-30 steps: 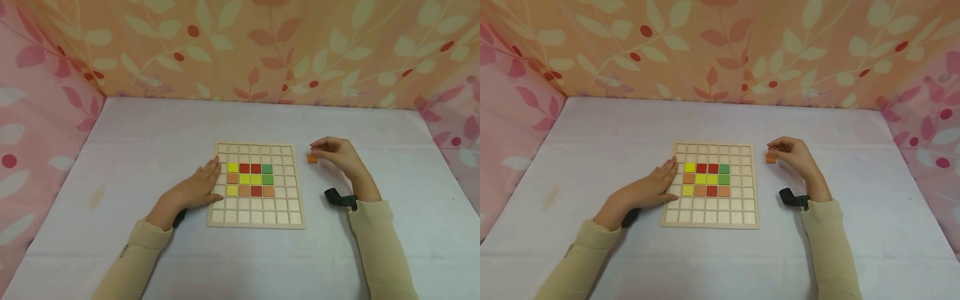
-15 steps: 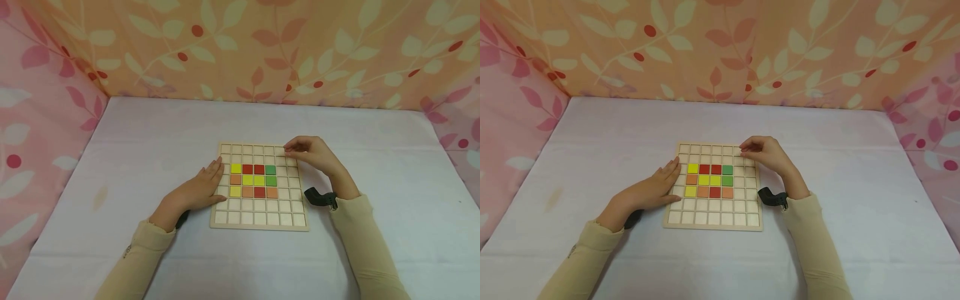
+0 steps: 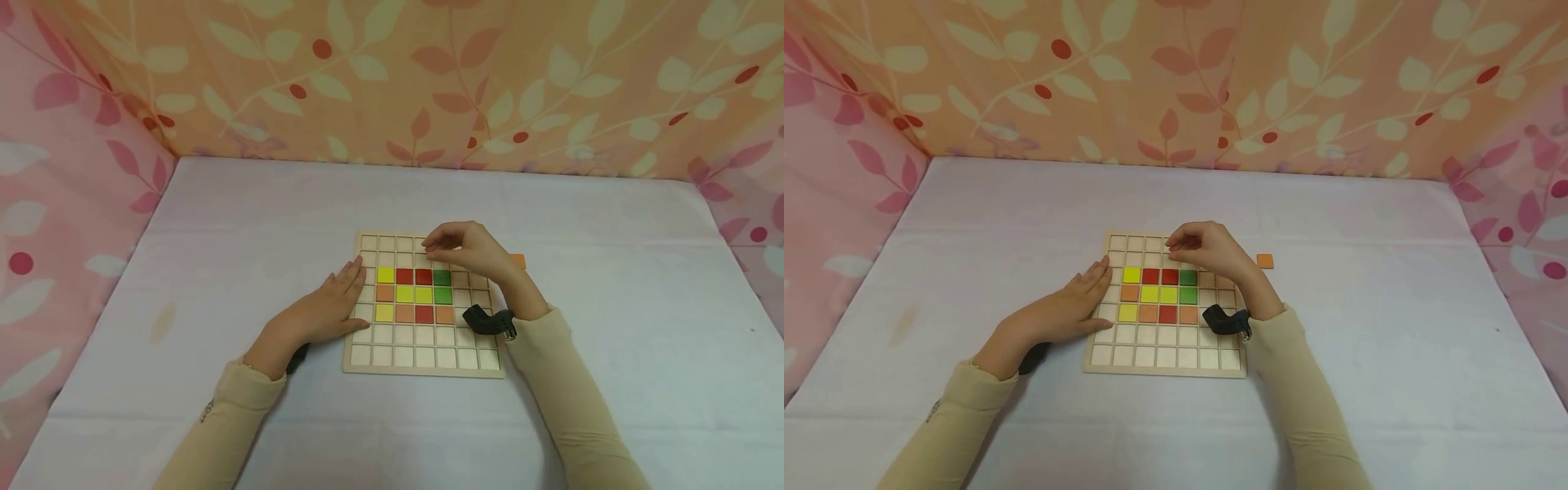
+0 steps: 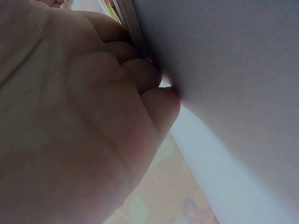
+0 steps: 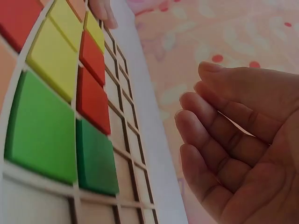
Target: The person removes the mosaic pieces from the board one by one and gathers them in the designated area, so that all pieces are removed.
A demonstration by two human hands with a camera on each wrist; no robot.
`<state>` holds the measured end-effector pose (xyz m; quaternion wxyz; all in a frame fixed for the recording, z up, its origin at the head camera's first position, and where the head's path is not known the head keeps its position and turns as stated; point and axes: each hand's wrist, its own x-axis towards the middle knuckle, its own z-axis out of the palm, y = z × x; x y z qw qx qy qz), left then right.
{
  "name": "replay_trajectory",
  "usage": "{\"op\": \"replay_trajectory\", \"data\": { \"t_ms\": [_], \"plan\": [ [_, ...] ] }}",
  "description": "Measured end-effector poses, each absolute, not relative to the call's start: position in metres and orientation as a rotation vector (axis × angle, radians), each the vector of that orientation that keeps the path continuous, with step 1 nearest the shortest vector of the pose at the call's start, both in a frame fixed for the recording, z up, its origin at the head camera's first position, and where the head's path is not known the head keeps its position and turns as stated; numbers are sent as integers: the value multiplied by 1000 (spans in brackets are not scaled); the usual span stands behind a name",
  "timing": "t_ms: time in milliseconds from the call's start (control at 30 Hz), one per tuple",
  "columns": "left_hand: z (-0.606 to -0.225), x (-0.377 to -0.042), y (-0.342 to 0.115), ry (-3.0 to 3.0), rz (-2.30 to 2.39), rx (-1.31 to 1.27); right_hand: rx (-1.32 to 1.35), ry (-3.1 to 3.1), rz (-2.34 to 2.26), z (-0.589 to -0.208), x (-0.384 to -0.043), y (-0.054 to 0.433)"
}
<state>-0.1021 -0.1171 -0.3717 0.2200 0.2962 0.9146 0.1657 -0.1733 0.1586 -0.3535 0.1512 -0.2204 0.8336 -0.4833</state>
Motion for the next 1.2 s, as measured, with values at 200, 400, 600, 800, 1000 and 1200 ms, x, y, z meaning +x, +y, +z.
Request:
{"op": "replay_trajectory", "data": {
  "t_ms": [200, 400, 600, 800, 1000, 1200],
  "plan": [
    [-372, -103, -115, 2527, 456, 810, -679, 2337, -1401, -357, -174, 147],
    [-371, -103, -116, 2529, 454, 792, -720, 2302, -1392, -363, -176, 137],
    [-371, -103, -116, 2534, 458, 790, -765, 2271, -1367, -366, -179, 127],
    [-372, -103, -116, 2538, 456, 802, -785, 2256, -1327, -368, -183, 121],
    [-373, -102, -116, 2530, 459, 811, -789, 2268, -1269, -369, -184, 115],
    [-374, -103, -115, 2526, 453, 808, -792, 2313, -1204, -370, -182, 112]
  ]
}}
